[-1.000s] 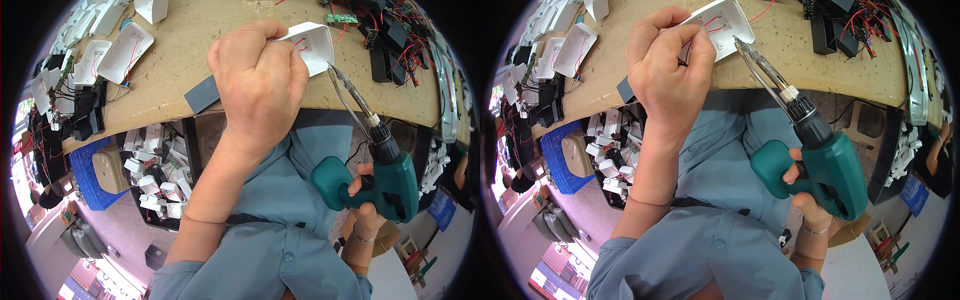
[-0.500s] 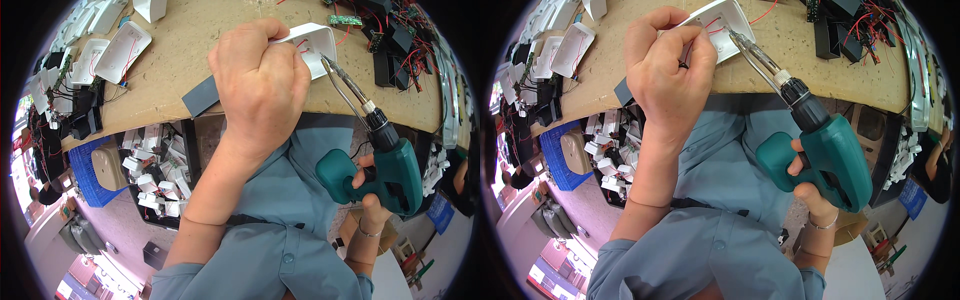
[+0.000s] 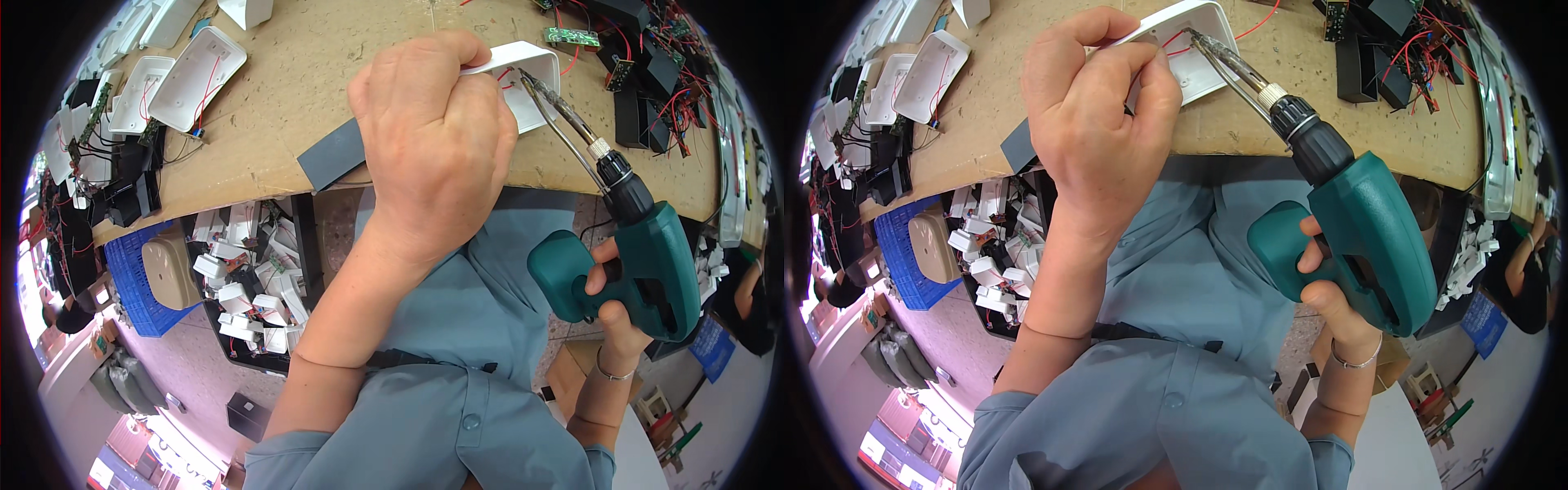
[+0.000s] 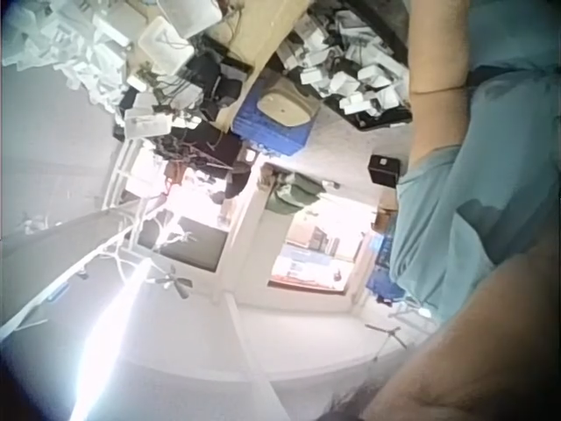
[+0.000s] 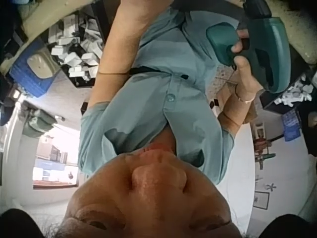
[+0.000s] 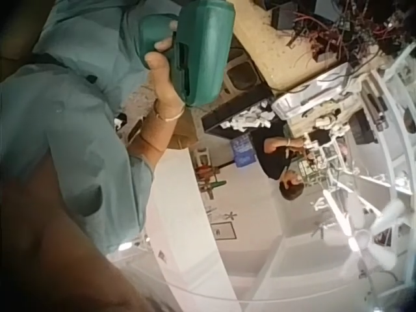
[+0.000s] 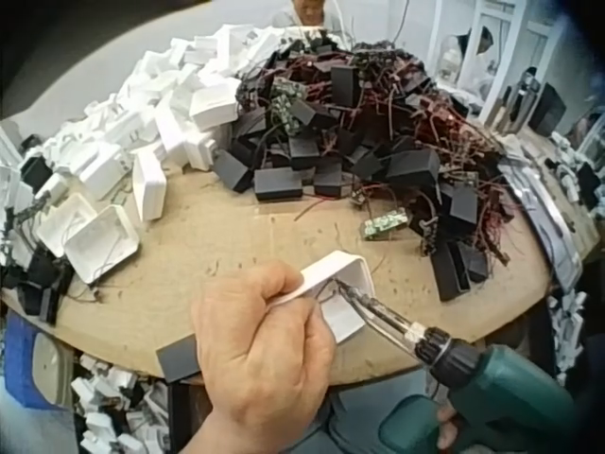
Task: Soldering wires to circuit boards and assembling them into plastic housings.
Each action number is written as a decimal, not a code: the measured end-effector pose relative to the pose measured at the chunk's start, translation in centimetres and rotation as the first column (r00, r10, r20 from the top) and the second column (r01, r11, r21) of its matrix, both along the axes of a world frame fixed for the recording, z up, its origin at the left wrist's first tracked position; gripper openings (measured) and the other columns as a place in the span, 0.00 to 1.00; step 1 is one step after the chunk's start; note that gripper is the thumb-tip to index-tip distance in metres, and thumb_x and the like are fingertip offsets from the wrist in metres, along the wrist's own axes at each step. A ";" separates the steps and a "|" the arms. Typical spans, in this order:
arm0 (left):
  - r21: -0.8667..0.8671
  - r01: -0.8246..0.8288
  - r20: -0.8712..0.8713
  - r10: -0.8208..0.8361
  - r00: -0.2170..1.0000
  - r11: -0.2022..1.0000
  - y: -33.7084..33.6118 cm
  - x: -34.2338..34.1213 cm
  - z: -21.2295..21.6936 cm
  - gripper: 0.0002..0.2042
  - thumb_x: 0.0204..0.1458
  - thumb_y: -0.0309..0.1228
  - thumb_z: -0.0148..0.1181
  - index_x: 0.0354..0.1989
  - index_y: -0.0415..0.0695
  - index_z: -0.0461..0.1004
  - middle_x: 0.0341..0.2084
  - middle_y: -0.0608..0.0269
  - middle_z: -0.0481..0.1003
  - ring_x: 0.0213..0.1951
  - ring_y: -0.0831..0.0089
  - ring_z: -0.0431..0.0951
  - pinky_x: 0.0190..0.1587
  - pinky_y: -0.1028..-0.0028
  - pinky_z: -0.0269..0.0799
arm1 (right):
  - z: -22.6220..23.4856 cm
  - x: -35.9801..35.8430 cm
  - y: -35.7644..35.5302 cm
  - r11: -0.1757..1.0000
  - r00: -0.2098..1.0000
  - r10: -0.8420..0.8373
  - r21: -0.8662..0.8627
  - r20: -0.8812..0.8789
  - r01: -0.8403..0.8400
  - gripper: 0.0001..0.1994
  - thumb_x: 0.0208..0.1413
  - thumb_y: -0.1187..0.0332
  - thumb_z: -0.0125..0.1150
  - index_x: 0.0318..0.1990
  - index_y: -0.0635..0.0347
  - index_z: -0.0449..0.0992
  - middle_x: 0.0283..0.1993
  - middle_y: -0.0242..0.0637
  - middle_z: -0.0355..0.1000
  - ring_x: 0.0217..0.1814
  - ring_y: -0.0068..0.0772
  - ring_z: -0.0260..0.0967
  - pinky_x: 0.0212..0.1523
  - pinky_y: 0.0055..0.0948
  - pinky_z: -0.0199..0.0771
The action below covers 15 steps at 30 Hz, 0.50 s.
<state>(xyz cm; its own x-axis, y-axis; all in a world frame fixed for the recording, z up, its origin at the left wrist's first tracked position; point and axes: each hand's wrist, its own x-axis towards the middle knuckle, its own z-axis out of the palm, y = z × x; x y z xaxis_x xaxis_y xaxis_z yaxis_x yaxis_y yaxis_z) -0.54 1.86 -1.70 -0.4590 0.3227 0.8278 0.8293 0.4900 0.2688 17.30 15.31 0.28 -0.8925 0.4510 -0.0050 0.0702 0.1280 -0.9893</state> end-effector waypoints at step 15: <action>0.152 0.044 0.057 -0.053 0.997 0.987 0.5 -0.1 -0.9 0.05 0.28 0.22 0.55 0.15 0.40 0.65 0.30 0.64 0.69 0.32 0.67 0.67 0.38 0.69 0.56 | 0.4 -0.2 0.3 0.999 0.998 0.025 0.032 0.056 -0.027 0.30 0.40 0.55 0.67 0.42 0.72 0.64 0.32 0.39 0.65 0.26 0.23 0.63 0.26 0.20 0.63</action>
<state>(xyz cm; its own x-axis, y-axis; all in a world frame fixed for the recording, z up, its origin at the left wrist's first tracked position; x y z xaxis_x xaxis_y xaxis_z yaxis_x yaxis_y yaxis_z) -0.68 2.35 -2.60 -0.4967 0.2192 0.8398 0.8309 0.3998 0.3871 17.05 15.66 0.64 -0.9027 0.4284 -0.0407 0.1215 0.1628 -0.9791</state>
